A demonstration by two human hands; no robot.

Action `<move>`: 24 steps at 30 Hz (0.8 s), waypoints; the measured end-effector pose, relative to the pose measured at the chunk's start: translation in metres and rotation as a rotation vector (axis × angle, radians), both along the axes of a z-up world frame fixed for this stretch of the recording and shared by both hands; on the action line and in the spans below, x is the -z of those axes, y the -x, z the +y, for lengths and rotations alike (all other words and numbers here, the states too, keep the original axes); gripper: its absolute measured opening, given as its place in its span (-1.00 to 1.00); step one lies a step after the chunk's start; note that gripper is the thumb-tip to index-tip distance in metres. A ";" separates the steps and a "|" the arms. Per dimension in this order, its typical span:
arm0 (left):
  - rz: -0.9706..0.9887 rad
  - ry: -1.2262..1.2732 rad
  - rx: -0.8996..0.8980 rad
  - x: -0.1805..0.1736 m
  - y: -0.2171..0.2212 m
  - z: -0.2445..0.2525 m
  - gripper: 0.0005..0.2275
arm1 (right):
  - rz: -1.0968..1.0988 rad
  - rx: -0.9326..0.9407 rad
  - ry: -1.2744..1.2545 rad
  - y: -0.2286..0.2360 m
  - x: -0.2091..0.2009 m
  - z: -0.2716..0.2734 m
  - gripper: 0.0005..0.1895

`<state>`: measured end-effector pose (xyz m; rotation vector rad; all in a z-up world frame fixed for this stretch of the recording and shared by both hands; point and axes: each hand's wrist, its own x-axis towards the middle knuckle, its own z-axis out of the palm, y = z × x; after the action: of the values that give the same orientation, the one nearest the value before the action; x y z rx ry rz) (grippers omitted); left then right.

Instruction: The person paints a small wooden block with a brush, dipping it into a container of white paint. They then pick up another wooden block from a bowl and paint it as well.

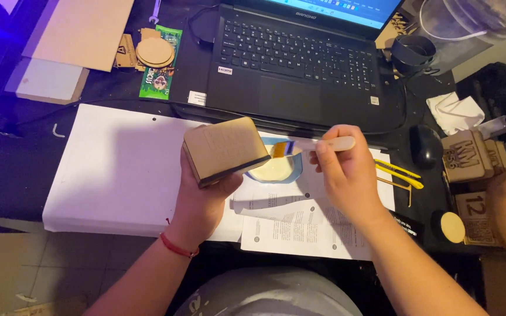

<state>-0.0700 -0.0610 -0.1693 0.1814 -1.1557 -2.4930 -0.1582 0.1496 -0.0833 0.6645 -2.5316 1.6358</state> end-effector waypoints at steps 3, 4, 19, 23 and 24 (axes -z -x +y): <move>-0.048 -0.003 -0.028 -0.023 -0.004 0.001 -0.06 | 0.023 -0.016 -0.058 -0.002 0.001 0.001 -0.92; -0.048 -0.004 -0.028 -0.023 -0.004 0.000 -0.06 | 0.023 -0.016 -0.058 0.000 0.003 0.003 -0.92; -0.177 0.084 -0.024 -0.036 -0.013 -0.002 -0.04 | -0.492 0.331 0.564 0.009 -0.008 0.002 -0.87; -0.176 0.192 -0.033 -0.043 -0.014 -0.002 -0.07 | -0.536 0.303 0.667 0.012 -0.009 0.007 -0.84; -0.179 0.233 -0.031 -0.044 -0.015 -0.002 -0.08 | -0.518 0.301 0.706 0.010 -0.011 0.007 -0.83</move>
<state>-0.0553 -0.0633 -0.1258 0.3608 -1.4927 -2.3288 -0.1686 0.1562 -0.0720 -0.2186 -1.8945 2.5723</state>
